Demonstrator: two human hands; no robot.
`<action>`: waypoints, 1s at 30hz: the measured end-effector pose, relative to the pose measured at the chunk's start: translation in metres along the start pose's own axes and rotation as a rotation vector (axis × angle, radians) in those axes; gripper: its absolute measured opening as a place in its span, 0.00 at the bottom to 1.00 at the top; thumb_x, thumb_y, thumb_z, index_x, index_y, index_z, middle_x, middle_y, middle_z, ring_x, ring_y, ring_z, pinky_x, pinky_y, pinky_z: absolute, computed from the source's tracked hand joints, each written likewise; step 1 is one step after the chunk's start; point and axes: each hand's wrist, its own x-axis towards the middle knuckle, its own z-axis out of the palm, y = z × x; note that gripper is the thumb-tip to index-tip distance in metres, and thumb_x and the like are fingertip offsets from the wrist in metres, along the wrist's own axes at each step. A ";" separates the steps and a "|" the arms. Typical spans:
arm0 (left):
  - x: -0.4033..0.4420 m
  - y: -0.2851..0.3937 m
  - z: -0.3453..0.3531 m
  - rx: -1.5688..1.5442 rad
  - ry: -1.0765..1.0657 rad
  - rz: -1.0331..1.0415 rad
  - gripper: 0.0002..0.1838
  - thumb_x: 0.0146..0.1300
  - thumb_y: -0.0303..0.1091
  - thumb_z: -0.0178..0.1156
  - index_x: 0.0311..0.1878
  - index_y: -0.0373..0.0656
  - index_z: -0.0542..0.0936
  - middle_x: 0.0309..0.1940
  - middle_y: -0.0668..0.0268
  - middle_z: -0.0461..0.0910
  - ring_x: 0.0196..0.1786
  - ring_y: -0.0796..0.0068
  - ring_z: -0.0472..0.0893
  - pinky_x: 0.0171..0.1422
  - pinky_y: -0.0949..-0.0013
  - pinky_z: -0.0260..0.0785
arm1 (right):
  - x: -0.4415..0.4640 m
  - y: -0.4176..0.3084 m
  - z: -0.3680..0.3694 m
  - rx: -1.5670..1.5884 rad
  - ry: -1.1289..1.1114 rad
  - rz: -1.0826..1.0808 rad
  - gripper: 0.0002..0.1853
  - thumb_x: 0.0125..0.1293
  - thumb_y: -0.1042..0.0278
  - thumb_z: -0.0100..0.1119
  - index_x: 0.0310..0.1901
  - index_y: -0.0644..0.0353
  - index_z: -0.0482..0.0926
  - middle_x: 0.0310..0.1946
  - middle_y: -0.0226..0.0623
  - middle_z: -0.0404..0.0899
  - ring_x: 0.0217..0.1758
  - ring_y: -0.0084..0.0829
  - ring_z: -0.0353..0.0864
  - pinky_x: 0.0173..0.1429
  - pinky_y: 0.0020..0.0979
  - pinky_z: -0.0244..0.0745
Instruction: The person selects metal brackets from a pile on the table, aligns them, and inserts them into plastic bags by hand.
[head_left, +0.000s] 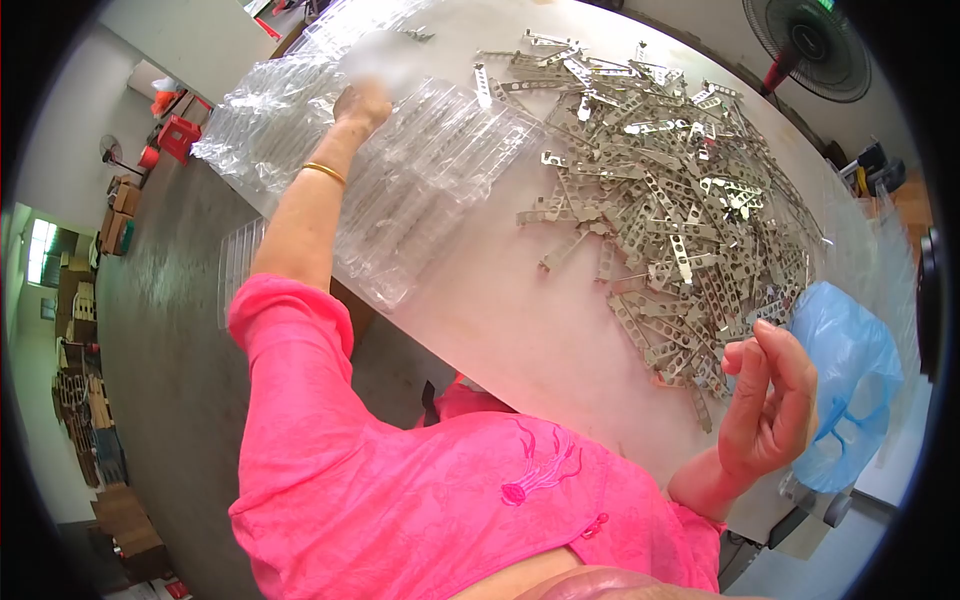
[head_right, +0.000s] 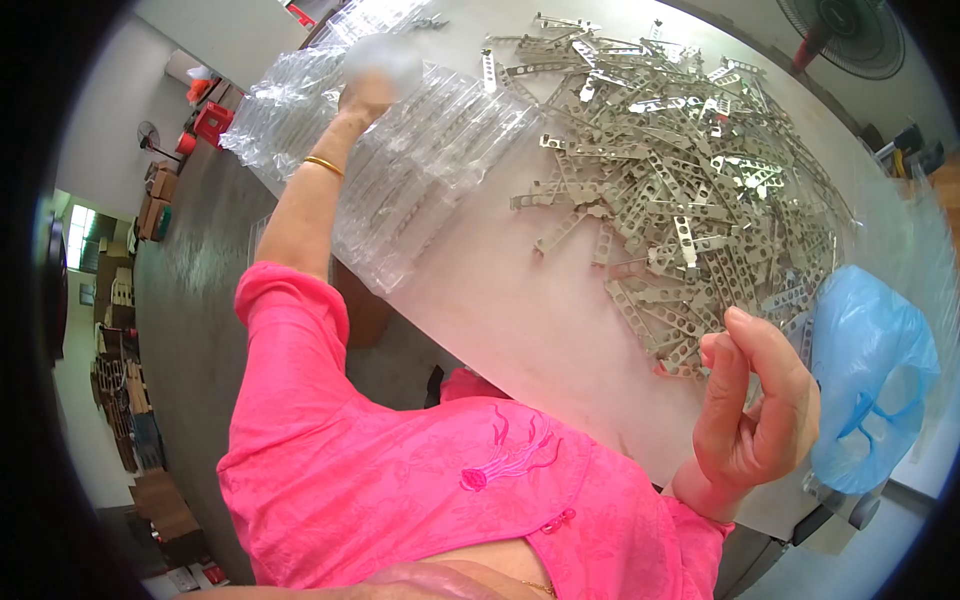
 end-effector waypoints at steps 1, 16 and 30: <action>-0.001 0.001 0.001 0.021 -0.013 -0.006 0.13 0.60 0.36 0.61 0.44 0.44 0.88 0.45 0.52 0.87 0.53 0.54 0.86 0.58 0.56 0.78 | 0.000 0.000 0.000 -0.006 -0.001 -0.001 0.08 0.65 0.84 0.65 0.45 0.68 0.83 0.38 0.42 0.87 0.27 0.27 0.85 0.33 0.23 0.79; 0.004 0.012 0.013 0.139 -0.109 0.012 0.16 0.62 0.30 0.56 0.49 0.41 0.87 0.52 0.50 0.85 0.58 0.49 0.83 0.62 0.55 0.77 | 0.001 -0.004 -0.002 -0.025 -0.014 -0.006 0.10 0.61 0.86 0.68 0.44 0.69 0.83 0.37 0.43 0.88 0.29 0.28 0.86 0.35 0.23 0.81; -0.097 0.074 -0.042 -0.091 0.218 0.476 0.11 0.64 0.39 0.64 0.34 0.40 0.85 0.32 0.50 0.84 0.40 0.47 0.85 0.48 0.51 0.76 | -0.010 -0.022 -0.020 0.046 0.211 -0.132 0.07 0.67 0.84 0.61 0.45 0.70 0.79 0.31 0.44 0.83 0.24 0.31 0.81 0.30 0.28 0.78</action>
